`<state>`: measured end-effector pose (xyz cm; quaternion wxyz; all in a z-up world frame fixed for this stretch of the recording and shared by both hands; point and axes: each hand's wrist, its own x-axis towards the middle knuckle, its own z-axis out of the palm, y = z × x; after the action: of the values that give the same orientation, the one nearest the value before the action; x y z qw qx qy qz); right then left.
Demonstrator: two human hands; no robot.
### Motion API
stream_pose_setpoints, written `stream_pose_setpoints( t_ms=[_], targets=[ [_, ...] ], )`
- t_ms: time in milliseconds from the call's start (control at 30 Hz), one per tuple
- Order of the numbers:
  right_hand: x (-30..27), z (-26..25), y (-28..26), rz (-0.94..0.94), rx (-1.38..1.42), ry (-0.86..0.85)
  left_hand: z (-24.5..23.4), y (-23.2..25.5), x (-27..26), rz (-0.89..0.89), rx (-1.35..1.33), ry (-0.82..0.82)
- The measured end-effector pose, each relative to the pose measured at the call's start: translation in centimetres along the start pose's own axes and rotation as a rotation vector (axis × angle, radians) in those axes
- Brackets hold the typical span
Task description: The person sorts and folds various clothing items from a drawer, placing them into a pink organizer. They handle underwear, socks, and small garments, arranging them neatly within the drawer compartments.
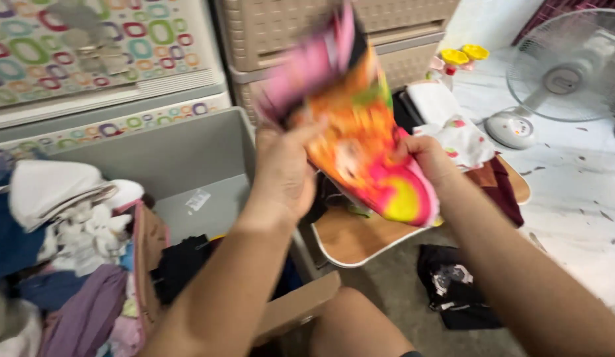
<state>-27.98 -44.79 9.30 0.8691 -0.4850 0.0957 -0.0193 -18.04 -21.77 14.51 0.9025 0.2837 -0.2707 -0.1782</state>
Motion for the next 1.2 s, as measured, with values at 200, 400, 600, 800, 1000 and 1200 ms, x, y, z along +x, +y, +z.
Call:
stream_pose_setpoints(
  t_ms=[200,400,600,800,1000,1200],
  targets=[
    [1.4,-17.0,2.1,0.246,-1.07,0.173,-2.7,-4.7,-1.6,-0.773,1.741,-0.265],
    [2.0,-11.4,6.9,0.139,-1.832,0.483,-3.7,-11.3,0.3,-0.967,2.125,-0.34],
    [-1.2,-6.7,17.5,-0.525,-1.945,0.053,-5.2,-10.2,1.6,-0.484,1.981,-0.12],
    [1.3,-11.1,20.4,-0.202,-2.001,-0.184,-14.5,3.7,0.9,-0.203,1.729,0.119],
    [2.0,-10.6,20.5,-0.484,-2.044,-0.14,-27.9,9.3,-6.0,-0.337,1.874,0.092],
    [4.5,3.1,13.4,-0.579,-1.456,0.249,-29.0,11.0,-5.6,-0.629,1.251,0.536]
  ],
)
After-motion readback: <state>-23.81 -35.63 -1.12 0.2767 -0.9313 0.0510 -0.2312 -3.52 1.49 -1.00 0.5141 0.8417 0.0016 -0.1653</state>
